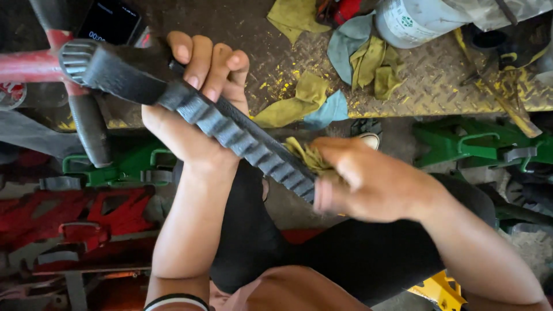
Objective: Cleaning and wiping down various mechanical components and tool parts with a cloth at a workbench.
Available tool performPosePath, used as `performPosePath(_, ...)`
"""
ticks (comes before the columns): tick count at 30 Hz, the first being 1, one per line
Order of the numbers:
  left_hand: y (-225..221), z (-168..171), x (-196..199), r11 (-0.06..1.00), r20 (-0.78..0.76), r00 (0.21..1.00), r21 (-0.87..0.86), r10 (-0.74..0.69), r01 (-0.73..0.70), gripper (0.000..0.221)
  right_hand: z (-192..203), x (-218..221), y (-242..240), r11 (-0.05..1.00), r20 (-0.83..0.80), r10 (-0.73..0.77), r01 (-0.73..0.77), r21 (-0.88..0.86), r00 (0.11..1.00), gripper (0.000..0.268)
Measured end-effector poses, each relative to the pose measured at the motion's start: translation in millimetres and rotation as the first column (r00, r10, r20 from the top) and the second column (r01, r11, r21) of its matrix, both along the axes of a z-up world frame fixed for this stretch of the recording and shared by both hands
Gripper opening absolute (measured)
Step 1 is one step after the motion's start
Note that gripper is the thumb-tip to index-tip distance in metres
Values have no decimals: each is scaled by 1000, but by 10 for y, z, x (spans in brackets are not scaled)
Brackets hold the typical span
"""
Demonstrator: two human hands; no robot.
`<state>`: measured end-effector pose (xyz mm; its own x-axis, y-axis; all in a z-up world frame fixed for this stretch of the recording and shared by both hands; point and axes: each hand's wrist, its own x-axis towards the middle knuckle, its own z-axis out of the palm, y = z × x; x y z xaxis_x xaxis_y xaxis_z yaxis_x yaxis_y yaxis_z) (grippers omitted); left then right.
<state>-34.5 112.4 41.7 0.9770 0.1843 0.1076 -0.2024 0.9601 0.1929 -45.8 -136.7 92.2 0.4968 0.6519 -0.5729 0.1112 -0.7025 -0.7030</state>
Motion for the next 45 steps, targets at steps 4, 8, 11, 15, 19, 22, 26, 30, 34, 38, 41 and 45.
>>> performPosePath(4, -70, 204, 9, 998, -13, 1000, 58, 25, -24, 57, 289, -65, 289, 991, 373, 135, -135, -28, 918, 83)
performPosePath(8, -267, 376, 65, 950, -314, 940, 312, 133, -30, 53, 252, -135, 256, 996, 500, -7, -37, 77, 866, 49)
performPosePath(11, -349, 274, 129, 863, -472, 861, 498, 191, 81, 36, 282, -123, 253, 986, 309, -85, 35, 162, 947, 43)
performPosePath(15, -308, 169, 172, 867, -486, 866, 476, 119, 148, 27, 473, -69, 191, 994, 196, -79, 62, 87, 977, 42)
performPosePath(19, -170, 57, 132, 965, -269, 928, -35, -259, 259, 22, 517, -117, -145, 939, 119, -14, -28, 344, 993, 29)
performPosePath(22, -58, 80, 103, 921, -78, 937, -225, -341, 317, 23, 466, -68, -328, 803, 193, -186, 36, 594, 963, 20)
performPosePath(26, -45, 206, 79, 897, 35, 940, -289, -338, 333, 31, 298, 2, -173, 793, 217, -367, 182, 581, 904, 26)
performPosePath(30, -109, 208, 71, 919, 50, 952, -250, -302, 305, 39, 564, -160, 35, 863, 381, -206, -16, 505, 901, 24)
performPosePath(34, -147, 142, 36, 943, 42, 958, -165, -285, 288, 51, 511, -157, -54, 892, 181, 194, -250, 377, 964, 29)
performPosePath(38, -190, 184, 37, 937, 43, 943, -103, -330, 333, 58, 438, -137, 42, 921, 249, 73, -161, 355, 966, 35)
performPosePath(41, -266, 97, 9, 941, 23, 941, -8, -338, 338, 56, 387, -130, 145, 887, 501, -261, 0, 462, 825, 39)
performPosePath(45, -522, 279, 38, 925, -87, 924, 47, -371, 376, 57, 197, -126, 231, 853, 620, -434, 76, 517, 653, 40)
